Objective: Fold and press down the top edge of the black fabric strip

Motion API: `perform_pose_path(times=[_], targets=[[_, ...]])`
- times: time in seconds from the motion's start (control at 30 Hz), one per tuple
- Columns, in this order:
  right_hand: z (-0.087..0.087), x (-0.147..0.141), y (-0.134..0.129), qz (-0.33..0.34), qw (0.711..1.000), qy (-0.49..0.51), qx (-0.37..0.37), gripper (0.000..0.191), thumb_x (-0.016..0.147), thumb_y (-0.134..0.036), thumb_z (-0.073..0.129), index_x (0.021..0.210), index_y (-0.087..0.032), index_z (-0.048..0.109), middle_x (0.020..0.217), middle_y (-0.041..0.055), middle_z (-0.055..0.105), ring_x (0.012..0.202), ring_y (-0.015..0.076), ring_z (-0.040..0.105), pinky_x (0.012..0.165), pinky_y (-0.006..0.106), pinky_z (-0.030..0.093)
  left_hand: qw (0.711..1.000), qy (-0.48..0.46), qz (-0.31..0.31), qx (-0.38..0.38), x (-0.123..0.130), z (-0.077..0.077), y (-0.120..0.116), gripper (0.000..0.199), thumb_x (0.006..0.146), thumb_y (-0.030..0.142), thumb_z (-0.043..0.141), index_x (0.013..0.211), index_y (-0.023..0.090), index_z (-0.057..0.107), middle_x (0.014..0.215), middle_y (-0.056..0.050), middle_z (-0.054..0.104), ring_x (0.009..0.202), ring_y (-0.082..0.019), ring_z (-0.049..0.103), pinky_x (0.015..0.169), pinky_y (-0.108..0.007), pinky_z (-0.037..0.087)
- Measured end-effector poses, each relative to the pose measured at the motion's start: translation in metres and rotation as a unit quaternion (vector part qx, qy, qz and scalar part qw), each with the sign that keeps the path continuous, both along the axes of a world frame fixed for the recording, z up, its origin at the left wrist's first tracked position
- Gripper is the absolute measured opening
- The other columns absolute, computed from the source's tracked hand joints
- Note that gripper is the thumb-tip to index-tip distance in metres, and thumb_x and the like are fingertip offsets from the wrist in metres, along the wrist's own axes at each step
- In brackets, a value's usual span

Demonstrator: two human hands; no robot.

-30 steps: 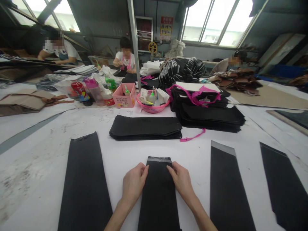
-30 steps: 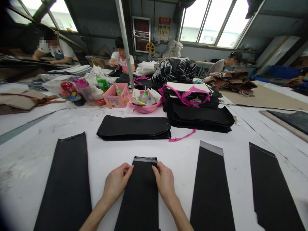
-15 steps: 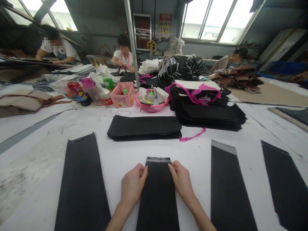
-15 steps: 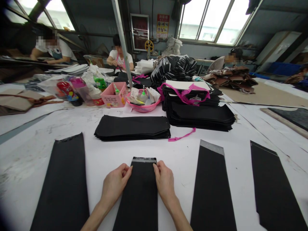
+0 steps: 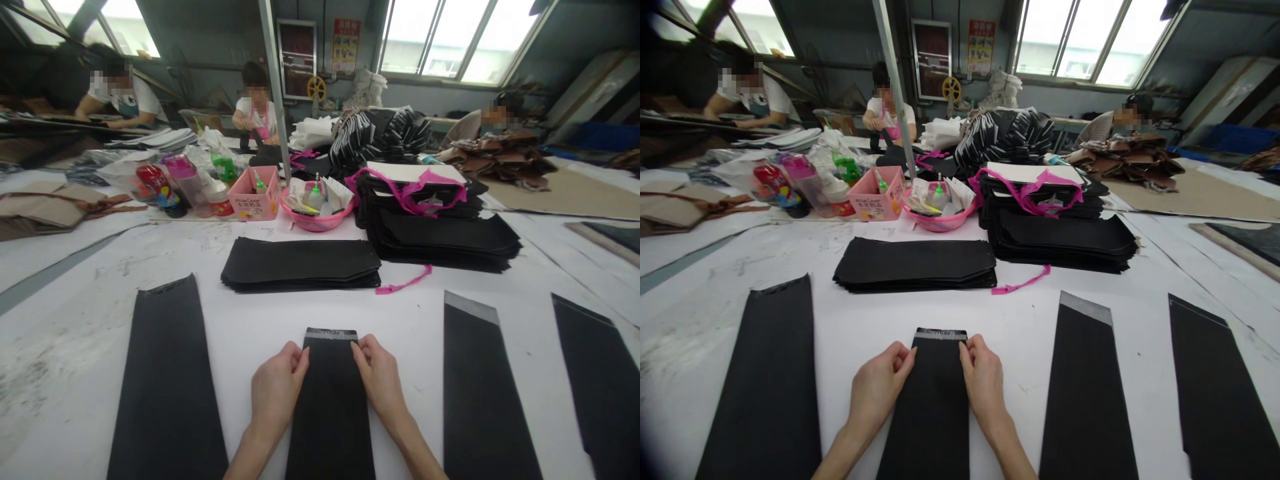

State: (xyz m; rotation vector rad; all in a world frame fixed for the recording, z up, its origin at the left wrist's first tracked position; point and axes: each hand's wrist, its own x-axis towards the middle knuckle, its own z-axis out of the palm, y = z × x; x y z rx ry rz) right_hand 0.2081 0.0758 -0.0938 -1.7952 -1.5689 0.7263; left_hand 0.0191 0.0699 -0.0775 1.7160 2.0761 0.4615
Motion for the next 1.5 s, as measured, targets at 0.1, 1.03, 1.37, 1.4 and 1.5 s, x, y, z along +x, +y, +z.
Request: perform_pose_path(times=[0.1,1.03,1.37,1.4,1.5], targets=[[0.0002,0.0002,0.0005,-0.001,1.0,0.003,-0.005,0.027,0.088,-0.042,0.044,0.069,-0.023,0.041,0.051,-0.0075,0.041,0.047,0.0122,0.039,0.051,0.023,0.026,1.0,0.001,0.0,-0.004,0.0004,-0.0002,0.0004,0.027,0.089,0.04,0.05,0.068,0.023,0.054,0.052,0.007,0.053,0.049,-0.01,0.047,0.052,-0.023,0.019],[0.0037,-0.0013,0.0005,-0.017,0.999,-0.005,-0.03,0.023,0.09,-0.036,0.042,0.071,-0.022,0.043,0.054,-0.0047,0.049,0.049,0.0134,0.046,0.051,0.023,0.028,0.998,0.034,-0.004,-0.06,-0.0001,0.0024,0.0013,0.03,0.089,0.045,0.045,0.069,0.025,0.053,0.055,0.007,0.056,0.051,-0.012,0.05,0.051,-0.024,0.021],[0.0033,-0.0011,0.0063,-0.033,0.999,0.012,-0.036,0.015,0.083,-0.031,0.048,0.071,-0.022,0.045,0.048,-0.0065,0.047,0.047,0.0142,0.046,0.051,0.023,0.029,0.998,0.035,-0.004,-0.051,0.0004,0.0012,0.0007,0.03,0.089,0.045,0.046,0.068,0.024,0.053,0.053,0.007,0.055,0.049,-0.011,0.049,0.051,-0.024,0.02],[0.0035,-0.0009,0.0061,-0.034,0.999,0.013,-0.036,0.015,0.083,-0.031,0.048,0.071,-0.022,0.045,0.048,-0.0064,0.047,0.047,0.0142,0.047,0.05,0.024,0.029,0.998,0.036,-0.004,-0.049,0.0004,0.001,0.0005,0.03,0.089,0.045,0.046,0.068,0.024,0.053,0.053,0.007,0.055,0.049,-0.011,0.049,0.051,-0.024,0.02],[0.0043,-0.0006,0.0059,-0.037,0.999,0.015,-0.035,0.016,0.083,-0.031,0.048,0.07,-0.022,0.046,0.047,-0.0063,0.047,0.046,0.0143,0.047,0.05,0.024,0.029,0.998,0.036,-0.005,-0.043,0.0003,0.0009,0.0,0.03,0.089,0.044,0.046,0.068,0.024,0.053,0.054,0.007,0.055,0.049,-0.011,0.049,0.051,-0.024,0.019]])
